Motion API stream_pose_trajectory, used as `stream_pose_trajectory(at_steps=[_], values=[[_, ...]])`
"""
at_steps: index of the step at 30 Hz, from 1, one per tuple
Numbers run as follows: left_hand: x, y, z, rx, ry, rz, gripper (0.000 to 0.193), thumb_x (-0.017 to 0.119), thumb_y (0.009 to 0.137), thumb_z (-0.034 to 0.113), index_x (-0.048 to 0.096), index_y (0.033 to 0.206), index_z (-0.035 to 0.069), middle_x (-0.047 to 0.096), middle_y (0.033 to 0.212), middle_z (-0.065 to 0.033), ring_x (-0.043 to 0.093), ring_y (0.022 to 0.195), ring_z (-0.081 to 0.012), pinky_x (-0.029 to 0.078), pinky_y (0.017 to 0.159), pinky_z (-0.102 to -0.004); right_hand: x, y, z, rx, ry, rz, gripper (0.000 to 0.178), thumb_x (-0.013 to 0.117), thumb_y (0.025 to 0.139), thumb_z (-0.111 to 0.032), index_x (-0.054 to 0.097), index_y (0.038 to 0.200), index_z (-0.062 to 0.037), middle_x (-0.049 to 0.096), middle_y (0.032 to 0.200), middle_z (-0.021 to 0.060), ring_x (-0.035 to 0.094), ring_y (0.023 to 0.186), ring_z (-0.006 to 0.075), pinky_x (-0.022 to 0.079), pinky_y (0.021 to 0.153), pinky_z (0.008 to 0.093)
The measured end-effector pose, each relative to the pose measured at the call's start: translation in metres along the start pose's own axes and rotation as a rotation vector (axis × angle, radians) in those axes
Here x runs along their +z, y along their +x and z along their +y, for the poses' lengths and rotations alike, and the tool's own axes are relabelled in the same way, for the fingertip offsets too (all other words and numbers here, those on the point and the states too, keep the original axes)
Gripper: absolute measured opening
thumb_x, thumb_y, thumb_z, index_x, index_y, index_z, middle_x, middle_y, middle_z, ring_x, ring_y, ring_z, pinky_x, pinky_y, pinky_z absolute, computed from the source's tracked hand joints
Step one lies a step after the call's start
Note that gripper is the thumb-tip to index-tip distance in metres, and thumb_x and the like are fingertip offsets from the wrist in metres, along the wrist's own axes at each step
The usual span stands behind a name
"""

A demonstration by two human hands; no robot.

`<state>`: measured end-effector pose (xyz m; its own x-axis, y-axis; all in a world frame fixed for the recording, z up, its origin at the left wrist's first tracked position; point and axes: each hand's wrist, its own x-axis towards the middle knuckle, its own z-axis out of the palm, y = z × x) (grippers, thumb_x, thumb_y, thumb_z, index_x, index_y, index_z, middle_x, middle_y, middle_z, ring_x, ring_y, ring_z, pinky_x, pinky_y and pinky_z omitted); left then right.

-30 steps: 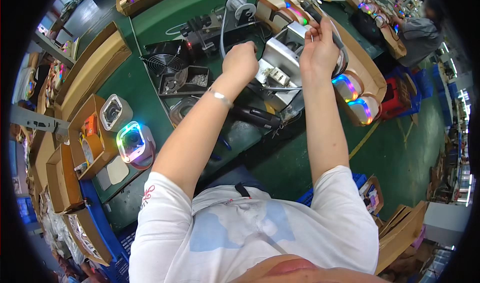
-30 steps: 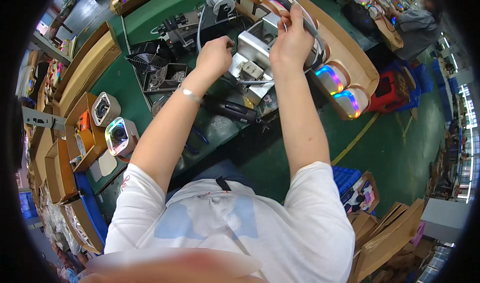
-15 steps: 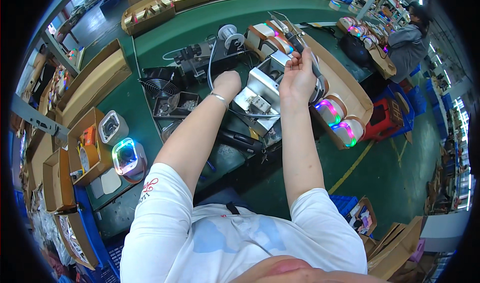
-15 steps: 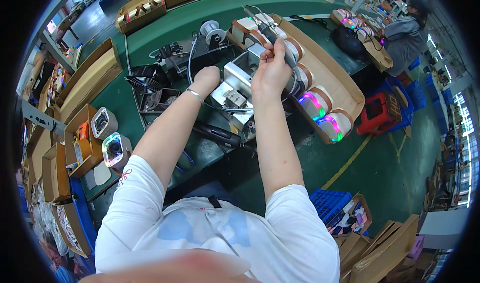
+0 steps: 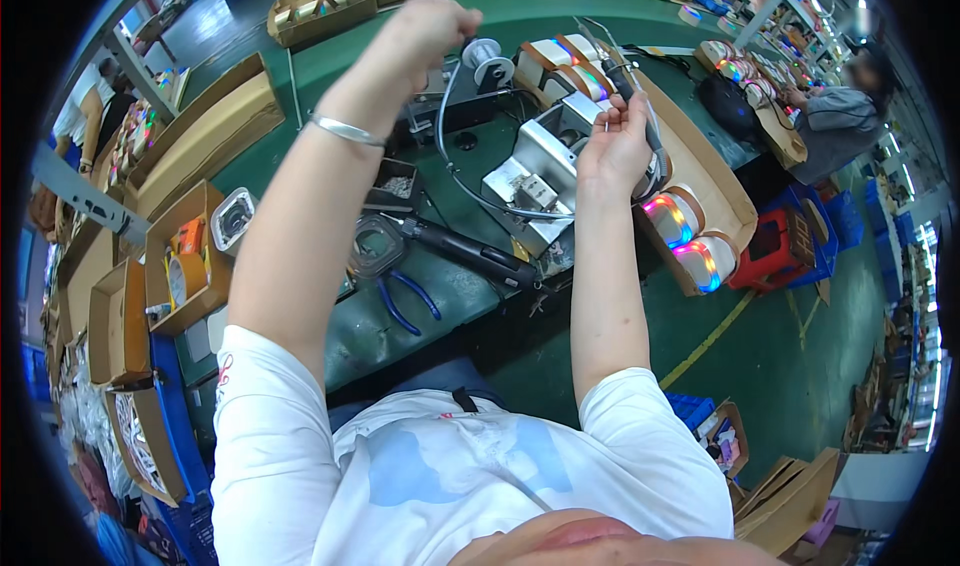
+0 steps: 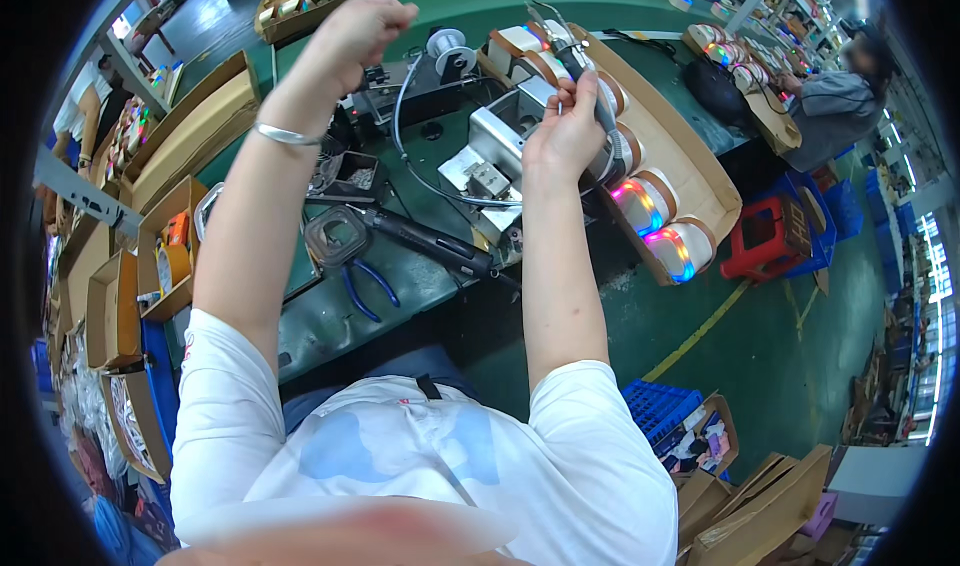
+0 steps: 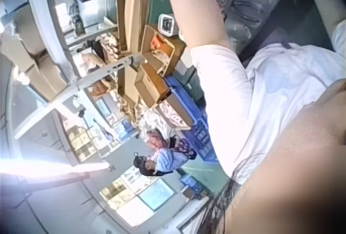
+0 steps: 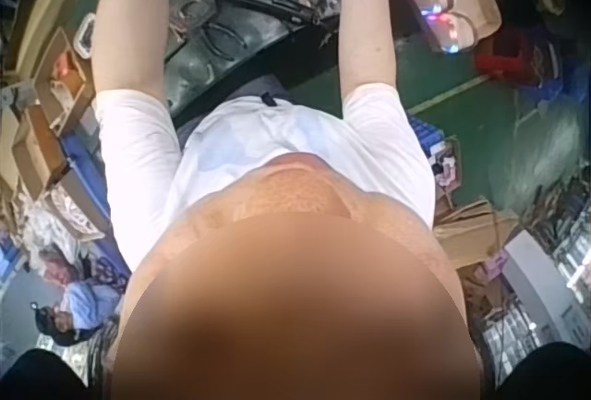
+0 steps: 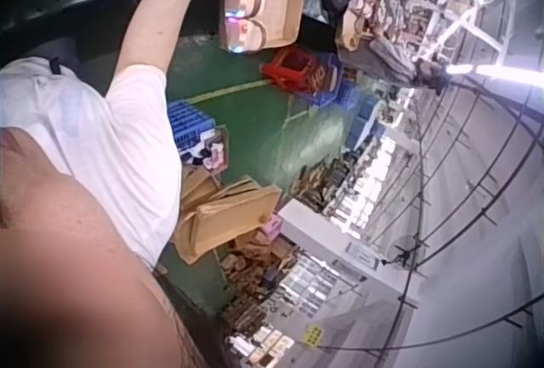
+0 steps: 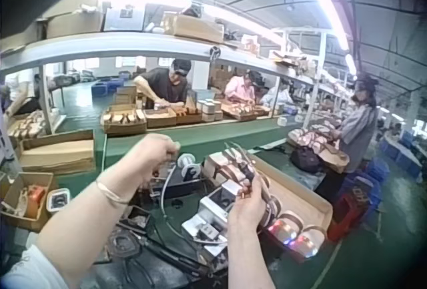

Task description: Assembling a small electronic device featuring an LED ring and internal speaker components.

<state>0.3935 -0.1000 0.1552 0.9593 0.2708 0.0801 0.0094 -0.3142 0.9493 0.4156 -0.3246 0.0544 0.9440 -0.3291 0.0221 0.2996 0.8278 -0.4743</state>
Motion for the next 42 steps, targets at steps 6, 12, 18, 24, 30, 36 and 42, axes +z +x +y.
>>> stream_pose_trajectory(at_steps=[6, 12, 18, 24, 30, 36, 42], values=[[-0.056, -0.05, 0.077, 0.051, -0.539, -0.047, 0.019, 0.057, 0.1, 0.018, 0.06, 0.082, 0.012, 0.033, 0.053, 0.0082, 0.024, 0.043, -0.0051, 0.019, 0.042, -0.0236, -0.013, 0.009, -0.003, -0.045, -0.031, -0.004, 0.017, 0.07, 0.095, -0.018, 0.064, 0.104, -0.0051, 0.065, 0.085, 0.0044, 0.056, 0.075, 0.0076, 0.045, 0.066, 0.0203], [-0.134, -0.17, 0.134, 0.478, -0.38, -0.151, 0.027, 0.062, 0.099, 0.022, 0.053, 0.077, 0.009, 0.033, 0.051, 0.0077, 0.028, 0.039, -0.0041, 0.026, 0.035, -0.0219, -0.008, 0.008, 0.006, -0.028, -0.036, -0.061, 0.018, 0.068, 0.097, -0.019, 0.064, 0.104, -0.0029, 0.063, 0.083, 0.0031, 0.053, 0.074, 0.0068, 0.044, 0.066, 0.0202], [-0.204, -0.307, 0.084, 0.4, -0.501, -0.482, 0.009, 0.075, 0.086, 0.005, 0.067, 0.09, 0.002, 0.059, 0.071, -0.0071, 0.055, 0.058, -0.0151, 0.044, 0.051, -0.0263, -0.014, 0.016, 0.006, -0.065, -0.094, -0.097, 0.017, 0.067, 0.098, -0.02, 0.066, 0.102, -0.0029, 0.065, 0.08, 0.002, 0.054, 0.069, 0.0064, 0.044, 0.065, 0.0212], [-0.228, -0.398, 0.038, 0.534, -0.299, -0.599, 0.013, 0.085, 0.078, 0.006, 0.073, 0.078, 0.003, 0.068, 0.079, -0.0134, 0.064, 0.066, -0.0189, 0.047, 0.052, -0.0274, -0.022, 0.017, 0.0, -0.048, -0.113, -0.171, 0.016, 0.065, 0.098, -0.017, 0.066, 0.107, -0.0027, 0.067, 0.082, 0.0039, 0.057, 0.068, 0.007, 0.047, 0.062, 0.0194], [-0.204, -0.502, -0.045, 0.154, -0.157, 0.347, 0.019, 0.075, 0.071, 0.012, 0.061, 0.061, 0.005, 0.066, 0.078, -0.0137, 0.058, 0.067, -0.0193, 0.042, 0.059, -0.028, -0.029, 0.021, -0.004, -0.167, -0.366, -0.175, 0.022, 0.067, 0.098, -0.022, 0.068, 0.101, 0.0006, 0.062, 0.083, 0.0007, 0.053, 0.07, 0.0077, 0.043, 0.064, 0.0218], [-0.23, -0.529, -0.089, -0.188, 0.085, 0.106, 0.017, 0.071, 0.082, 0.009, 0.062, 0.071, -0.001, 0.068, 0.076, -0.0106, 0.061, 0.064, -0.0183, 0.045, 0.058, -0.029, 0.021, -0.073, 0.025, -0.356, -0.581, -0.167, 0.026, 0.071, 0.096, -0.024, 0.071, 0.098, 0.0019, 0.069, 0.089, 0.0037, 0.06, 0.08, 0.0108, 0.047, 0.076, 0.0262], [-0.243, -0.519, -0.099, -0.248, -0.327, 0.172, 0.018, 0.072, 0.086, 0.006, 0.062, 0.074, -0.003, 0.065, 0.066, -0.0104, 0.061, 0.059, -0.0134, 0.047, 0.056, -0.024, 0.028, -0.209, 0.076, -0.612, -0.74, -0.82, 0.023, 0.063, 0.098, -0.016, 0.064, 0.113, 0.0017, 0.067, 0.089, 0.0095, 0.065, 0.081, 0.0178, 0.053, 0.077, 0.033]])
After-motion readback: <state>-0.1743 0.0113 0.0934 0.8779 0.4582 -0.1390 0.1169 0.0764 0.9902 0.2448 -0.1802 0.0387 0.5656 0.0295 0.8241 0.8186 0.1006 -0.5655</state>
